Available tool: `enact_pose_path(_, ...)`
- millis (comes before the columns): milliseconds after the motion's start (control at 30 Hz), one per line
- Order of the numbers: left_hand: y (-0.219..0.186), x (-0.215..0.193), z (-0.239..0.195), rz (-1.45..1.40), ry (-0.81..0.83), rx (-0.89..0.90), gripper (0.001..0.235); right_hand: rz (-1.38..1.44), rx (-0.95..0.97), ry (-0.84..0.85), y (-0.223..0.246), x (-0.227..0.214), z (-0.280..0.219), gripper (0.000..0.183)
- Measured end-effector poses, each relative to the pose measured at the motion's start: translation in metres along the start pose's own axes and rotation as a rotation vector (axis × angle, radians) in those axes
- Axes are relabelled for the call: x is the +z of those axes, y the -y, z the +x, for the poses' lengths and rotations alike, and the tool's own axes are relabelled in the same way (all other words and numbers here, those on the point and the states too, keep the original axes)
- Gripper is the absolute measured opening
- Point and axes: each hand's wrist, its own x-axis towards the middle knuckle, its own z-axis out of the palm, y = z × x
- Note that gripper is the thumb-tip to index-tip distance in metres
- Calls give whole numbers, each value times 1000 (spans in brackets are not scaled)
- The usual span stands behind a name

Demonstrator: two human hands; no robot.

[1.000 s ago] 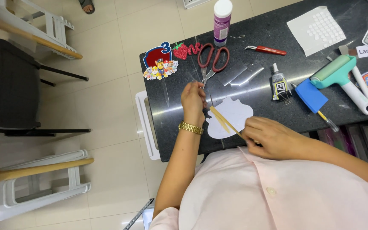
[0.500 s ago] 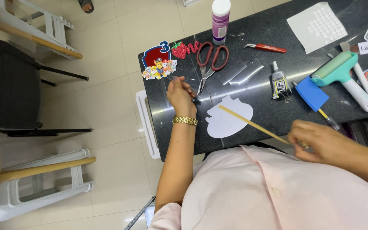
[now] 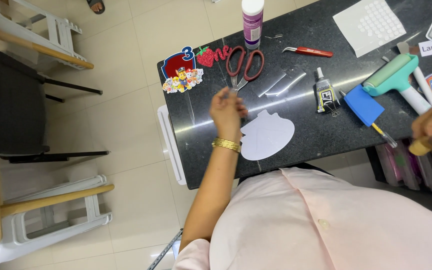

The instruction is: Attaching wooden support sticks to paper cutouts using glue to create cake toppers.

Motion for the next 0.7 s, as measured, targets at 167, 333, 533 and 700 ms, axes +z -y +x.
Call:
enact_pose_path(167, 36, 26, -18, 198, 217, 10, 49, 476, 319, 55, 67, 42, 77, 18)
enact_pose_path(333, 34, 38, -31, 162, 271, -144, 24, 693, 338, -146, 57, 117, 121, 21)
enact_pose_path(533, 61, 27, -38, -15, 477, -309, 29, 302, 126, -156, 79, 169, 166, 14)
enact_pose_path(700, 59, 6, -39, -186, 528, -408, 31, -341, -469, 3, 107, 208, 184, 5)
